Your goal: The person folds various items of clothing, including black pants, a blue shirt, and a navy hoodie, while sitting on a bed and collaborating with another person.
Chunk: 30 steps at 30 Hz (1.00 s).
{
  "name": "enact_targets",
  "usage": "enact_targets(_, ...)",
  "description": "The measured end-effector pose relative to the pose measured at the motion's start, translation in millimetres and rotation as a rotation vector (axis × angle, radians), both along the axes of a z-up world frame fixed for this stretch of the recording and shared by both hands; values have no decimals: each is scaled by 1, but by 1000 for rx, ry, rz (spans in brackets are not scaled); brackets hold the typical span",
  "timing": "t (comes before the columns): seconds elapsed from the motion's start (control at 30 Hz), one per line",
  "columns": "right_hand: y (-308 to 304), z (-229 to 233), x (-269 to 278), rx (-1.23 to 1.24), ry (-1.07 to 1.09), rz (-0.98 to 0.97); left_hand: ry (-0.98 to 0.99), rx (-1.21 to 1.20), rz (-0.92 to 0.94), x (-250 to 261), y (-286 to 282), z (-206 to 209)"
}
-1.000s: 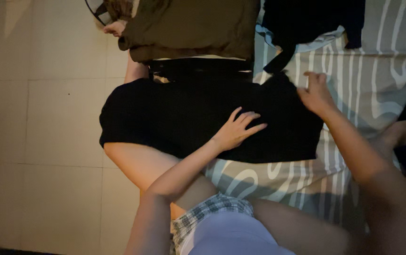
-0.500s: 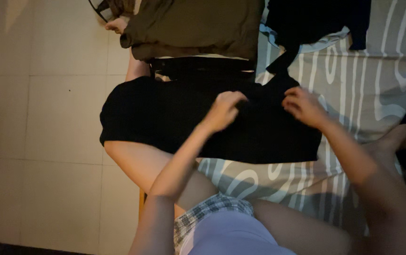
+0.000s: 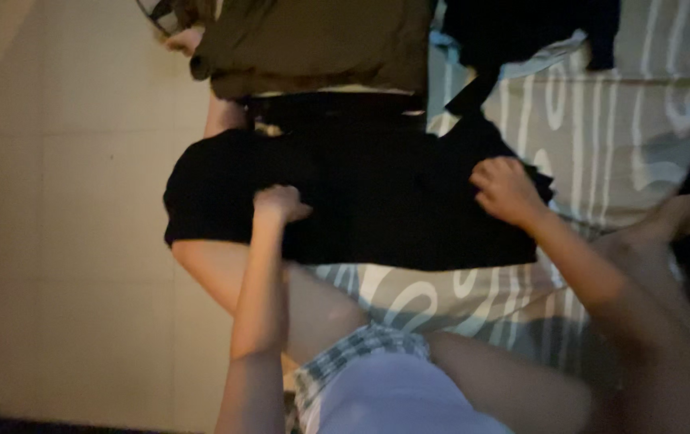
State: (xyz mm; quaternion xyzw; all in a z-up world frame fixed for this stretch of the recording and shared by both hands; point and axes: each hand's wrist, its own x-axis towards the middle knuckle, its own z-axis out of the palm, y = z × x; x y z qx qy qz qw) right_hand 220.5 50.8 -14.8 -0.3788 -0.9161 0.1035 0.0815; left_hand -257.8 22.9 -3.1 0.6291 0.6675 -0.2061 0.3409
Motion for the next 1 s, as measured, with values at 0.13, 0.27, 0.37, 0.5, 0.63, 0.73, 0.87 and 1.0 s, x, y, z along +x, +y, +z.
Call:
enact_targets(0.13, 1, 6, -12, 100, 101, -156, 190, 130, 155, 11, -12, 27)
enact_targets(0.27, -38, 29, -59, -114, -335, -199, 33, 434, 93, 82, -23, 59)
enact_targets(0.37, -81, 45, -89, -383, -391, -113, -408, 529, -135, 132, -31, 69)
enact_targets(0.5, -110, 51, -100, -667, -385, 68, -289, 497, -383, 164, -45, 54)
enact_targets(0.63, -64, 48, -87, -733, -410, 67, -346, 621, -423, 147, -72, 23)
enact_targets(0.73, -27, 56, -73, -506, -126, -141, -444, 646, -386, 129, -87, 2)
enact_targets(0.87, -48, 67, -90, -388, -25, -163, -511, 614, -334, 117, -94, -1)
enact_targets(1.0, -124, 64, -119, -405, -134, 109, -456, 706, -342, 123, -87, 14)
